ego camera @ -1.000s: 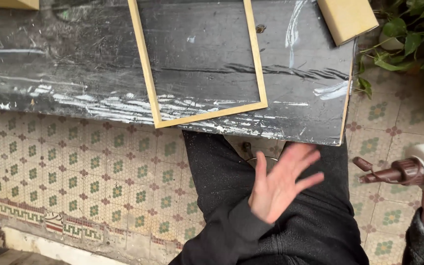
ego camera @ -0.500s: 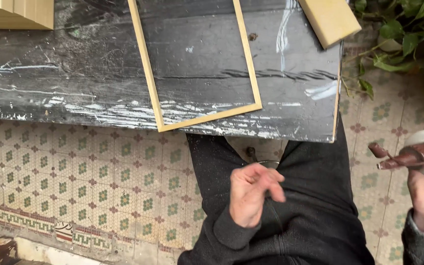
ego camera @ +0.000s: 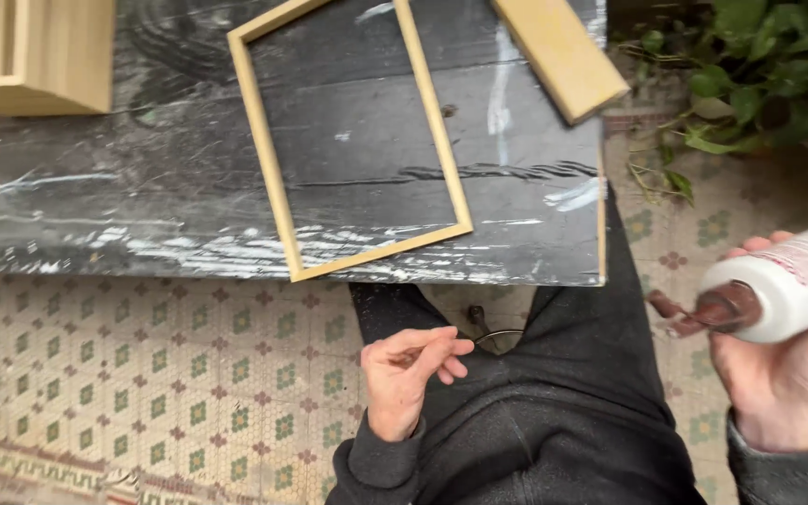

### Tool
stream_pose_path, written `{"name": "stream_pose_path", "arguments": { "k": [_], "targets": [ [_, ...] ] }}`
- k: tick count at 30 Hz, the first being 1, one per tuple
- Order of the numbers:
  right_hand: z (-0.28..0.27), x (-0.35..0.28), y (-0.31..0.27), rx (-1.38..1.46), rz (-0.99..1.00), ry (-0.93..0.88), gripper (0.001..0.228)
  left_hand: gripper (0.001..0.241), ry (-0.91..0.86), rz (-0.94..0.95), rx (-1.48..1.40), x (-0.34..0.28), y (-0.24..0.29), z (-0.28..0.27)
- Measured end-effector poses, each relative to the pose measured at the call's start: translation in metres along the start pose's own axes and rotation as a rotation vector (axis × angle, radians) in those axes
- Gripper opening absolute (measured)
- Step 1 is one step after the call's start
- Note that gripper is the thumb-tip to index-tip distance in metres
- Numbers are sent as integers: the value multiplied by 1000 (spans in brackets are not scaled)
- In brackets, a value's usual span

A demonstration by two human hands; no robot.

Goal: Assembling wooden frames by applying glue to the joints.

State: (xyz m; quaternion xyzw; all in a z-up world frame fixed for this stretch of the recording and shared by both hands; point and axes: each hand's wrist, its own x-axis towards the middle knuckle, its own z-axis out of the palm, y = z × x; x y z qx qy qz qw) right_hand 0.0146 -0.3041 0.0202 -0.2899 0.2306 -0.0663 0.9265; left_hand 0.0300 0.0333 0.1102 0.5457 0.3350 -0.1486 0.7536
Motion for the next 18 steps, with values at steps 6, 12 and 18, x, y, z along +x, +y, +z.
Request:
{"name": "stream_pose_path", "arguments": {
  "k": [6,12,18],
  "targets": [
    [-2,1,4,58,33,102,26,26,-89,371,-86,32,-82,-59],
    [-23,-1,3,63,38,45,22,50,-191,248,-350,25,-58,-28],
    [-35,3,4,66,31,29,17,27,-110,324,-7,44,-110,-63]
  ]
}}
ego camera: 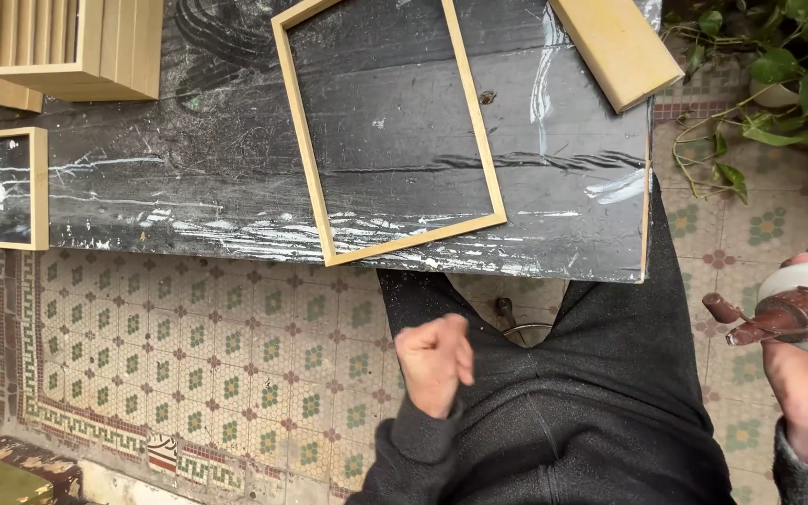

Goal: Assembling wooden frames by applying glue to the joints.

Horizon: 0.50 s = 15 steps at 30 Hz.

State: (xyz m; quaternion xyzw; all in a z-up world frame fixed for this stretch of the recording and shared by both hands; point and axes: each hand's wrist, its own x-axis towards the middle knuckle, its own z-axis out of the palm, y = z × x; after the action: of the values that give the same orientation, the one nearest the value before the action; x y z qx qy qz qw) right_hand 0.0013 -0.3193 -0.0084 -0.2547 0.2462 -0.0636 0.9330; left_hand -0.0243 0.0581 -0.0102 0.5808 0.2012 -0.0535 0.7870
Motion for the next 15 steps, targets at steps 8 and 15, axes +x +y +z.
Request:
{"name": "stream_pose_path", "arguments": {
  "k": [8,15],
  "targets": [
    [-21,11,-2,79,3,-52,13,30,-66,1002,1168,66,126,38],
    [46,7,3,-189,-97,-128,32,26,-204,872,1487,93,100,51]
  ]
}}
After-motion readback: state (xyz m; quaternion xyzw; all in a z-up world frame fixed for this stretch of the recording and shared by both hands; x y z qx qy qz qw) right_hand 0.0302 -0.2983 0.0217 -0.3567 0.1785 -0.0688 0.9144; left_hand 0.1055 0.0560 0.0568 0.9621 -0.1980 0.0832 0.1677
